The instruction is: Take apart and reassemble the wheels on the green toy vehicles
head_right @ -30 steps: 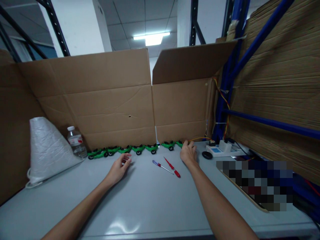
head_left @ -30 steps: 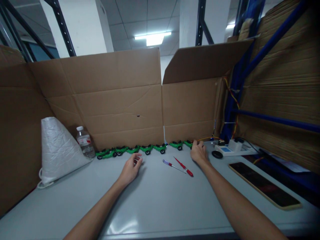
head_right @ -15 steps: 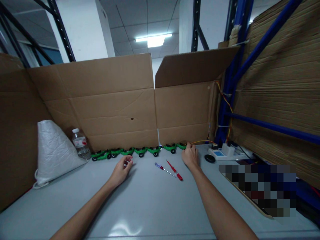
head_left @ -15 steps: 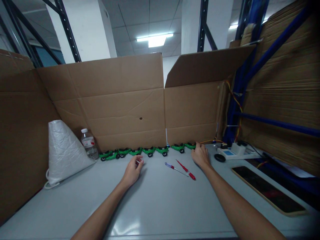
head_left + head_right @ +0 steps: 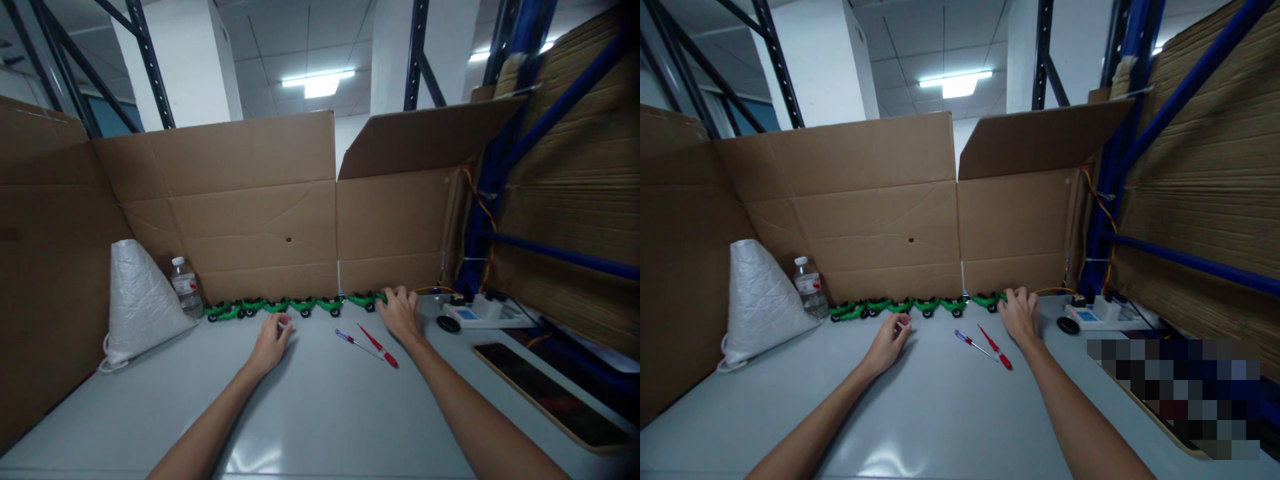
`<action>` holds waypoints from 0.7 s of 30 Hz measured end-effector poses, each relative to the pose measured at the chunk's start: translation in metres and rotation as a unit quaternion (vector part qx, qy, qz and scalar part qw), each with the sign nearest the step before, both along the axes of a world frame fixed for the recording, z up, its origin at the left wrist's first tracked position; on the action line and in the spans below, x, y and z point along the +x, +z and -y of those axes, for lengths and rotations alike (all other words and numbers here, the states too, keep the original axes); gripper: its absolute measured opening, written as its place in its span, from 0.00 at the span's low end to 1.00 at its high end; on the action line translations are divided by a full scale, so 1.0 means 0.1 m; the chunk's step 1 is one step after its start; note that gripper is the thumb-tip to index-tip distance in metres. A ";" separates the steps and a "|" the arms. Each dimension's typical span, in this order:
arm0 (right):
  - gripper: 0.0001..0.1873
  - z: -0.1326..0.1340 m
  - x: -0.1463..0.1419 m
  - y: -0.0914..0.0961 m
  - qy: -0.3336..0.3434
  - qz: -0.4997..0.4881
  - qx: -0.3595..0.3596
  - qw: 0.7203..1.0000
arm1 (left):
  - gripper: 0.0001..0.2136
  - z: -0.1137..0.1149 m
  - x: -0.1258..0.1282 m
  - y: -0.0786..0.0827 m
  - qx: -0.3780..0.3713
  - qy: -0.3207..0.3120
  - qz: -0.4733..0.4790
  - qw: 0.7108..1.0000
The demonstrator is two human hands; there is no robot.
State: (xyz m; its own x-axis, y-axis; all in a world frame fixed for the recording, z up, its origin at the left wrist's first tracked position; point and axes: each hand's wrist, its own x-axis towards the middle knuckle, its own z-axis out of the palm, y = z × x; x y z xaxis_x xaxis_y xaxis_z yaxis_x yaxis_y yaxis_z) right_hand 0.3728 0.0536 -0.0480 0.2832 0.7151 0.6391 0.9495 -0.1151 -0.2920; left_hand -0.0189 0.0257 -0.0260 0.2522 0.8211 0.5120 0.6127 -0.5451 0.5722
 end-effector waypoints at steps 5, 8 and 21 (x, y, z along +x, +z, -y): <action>0.12 -0.04 -0.08 0.01 0.113 0.038 0.015 0.993 | 0.08 0.04 0.01 0.06 0.001 0.007 -0.008 1.000; 0.12 -0.07 -0.12 -0.01 0.154 0.051 0.007 0.987 | 0.06 0.07 0.02 0.10 -0.011 0.011 -0.012 1.000; 0.15 -0.02 -0.21 0.02 0.219 0.047 -0.020 0.974 | 0.14 0.09 0.01 0.09 0.003 0.003 -0.026 1.000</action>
State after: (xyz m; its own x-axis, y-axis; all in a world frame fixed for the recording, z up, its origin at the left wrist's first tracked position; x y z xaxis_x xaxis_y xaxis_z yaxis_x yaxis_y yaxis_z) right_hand 0.3523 0.0557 -0.0457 -0.1131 0.7787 0.6171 0.9326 0.2974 -0.2044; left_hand -0.0182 0.0168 -0.0169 0.2737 0.8198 0.5029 0.6445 -0.5445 0.5368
